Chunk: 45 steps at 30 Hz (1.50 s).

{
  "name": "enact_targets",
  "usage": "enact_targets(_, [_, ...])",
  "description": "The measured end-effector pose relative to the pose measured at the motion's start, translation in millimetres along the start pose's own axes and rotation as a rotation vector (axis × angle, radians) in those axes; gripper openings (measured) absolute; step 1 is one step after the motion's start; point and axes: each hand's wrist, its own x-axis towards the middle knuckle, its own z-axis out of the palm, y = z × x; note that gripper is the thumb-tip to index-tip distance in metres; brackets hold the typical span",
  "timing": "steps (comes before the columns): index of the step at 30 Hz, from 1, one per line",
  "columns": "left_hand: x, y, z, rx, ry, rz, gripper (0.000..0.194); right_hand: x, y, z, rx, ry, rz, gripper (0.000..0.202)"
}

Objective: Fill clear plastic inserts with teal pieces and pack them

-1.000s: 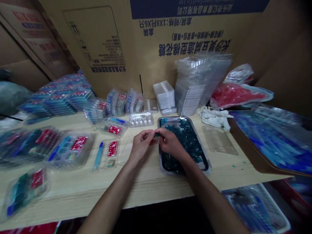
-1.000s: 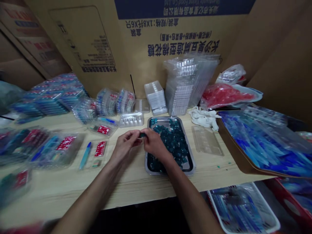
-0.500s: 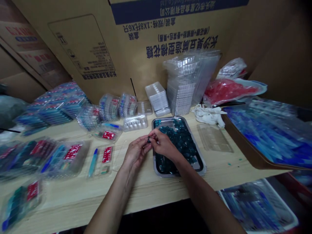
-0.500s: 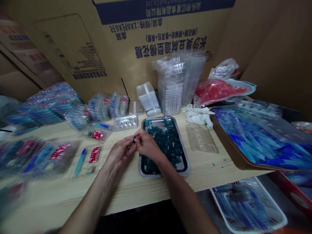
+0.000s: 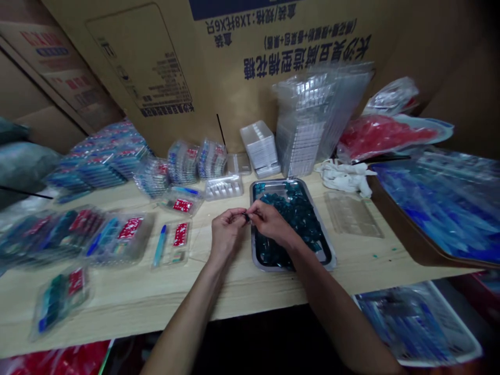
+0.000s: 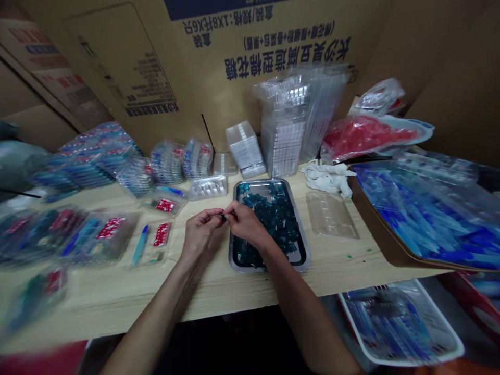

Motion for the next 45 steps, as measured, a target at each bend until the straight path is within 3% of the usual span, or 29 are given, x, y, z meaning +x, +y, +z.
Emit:
enact_targets(8, [2.8, -22.5, 5.7, 0.114, 0.025, 0.084, 0.021, -7.5, -8.8, 9.3, -0.374, 0.033, -0.002, 0.013])
enact_targets(12, [2.4, -24.0, 7.5, 0.117, 0.013, 0.078, 0.026, -7.8, -6.0, 9.6, -0.481, 0.061, 0.019, 0.016])
enact_targets(14, [1.2, -20.1, 7.5, 0.02, -0.005, 0.02, 0.025, -6.6, -4.3, 7.2, -0.477, 0.1, 0.0, 0.015])
enact_targets(19, [-2.0, -6.9, 3.5, -0.359, -0.133, -0.3, 0.018, -6.8, -8.7, 3.9, -0.409, 0.144, -0.074, 0.011])
enact_targets(22, [-0.4, 0.3, -11.1, -0.371, -0.143, -0.327, 0.025, -8.7, -14.2, 1.4, -0.324, 0.09, -0.149, 0.011])
enact_targets(25, [6.0, 8.0, -45.3, -0.206, -0.067, -0.211, 0.034, -7.9, -14.4, -7.6, -0.263, 0.041, -0.151, 0.014])
enact_targets(28, [12.8, 13.9, -88.0, 0.102, 0.04, -0.018, 0.033, -5.0, -11.7, -20.3, -0.268, 0.079, -0.096, 0.017])
enact_targets(31, [14.4, 13.1, -114.9, 0.488, -0.012, 0.229, 0.019, -6.7, -15.8, -29.7, -0.276, 0.119, -0.05, 0.018])
enact_targets(35, [11.4, 1.2, -119.8, 0.828, -0.258, 0.419, 0.018, -24.3, -30.7, -35.3, -0.309, 0.097, -0.05, 0.019])
enact_targets(39, [9.3, -12.4, -120.1, 0.8, -0.424, 0.438, 0.016, -50.7, -34.0, -40.0, -0.375, 0.027, -0.06, 0.017])
enact_targets(42, [7.4, -21.0, -123.6, 0.719, -0.416, 0.418, 0.015, -70.7, -31.3, -44.0, -0.504, 0.029, 0.032, 0.018])
enact_targets(45, [7.5, -30.3, -124.3, 0.73, -0.289, 0.421, 0.015, -91.0, -36.9, -45.1, -0.767, -0.06, 0.158, 0.021])
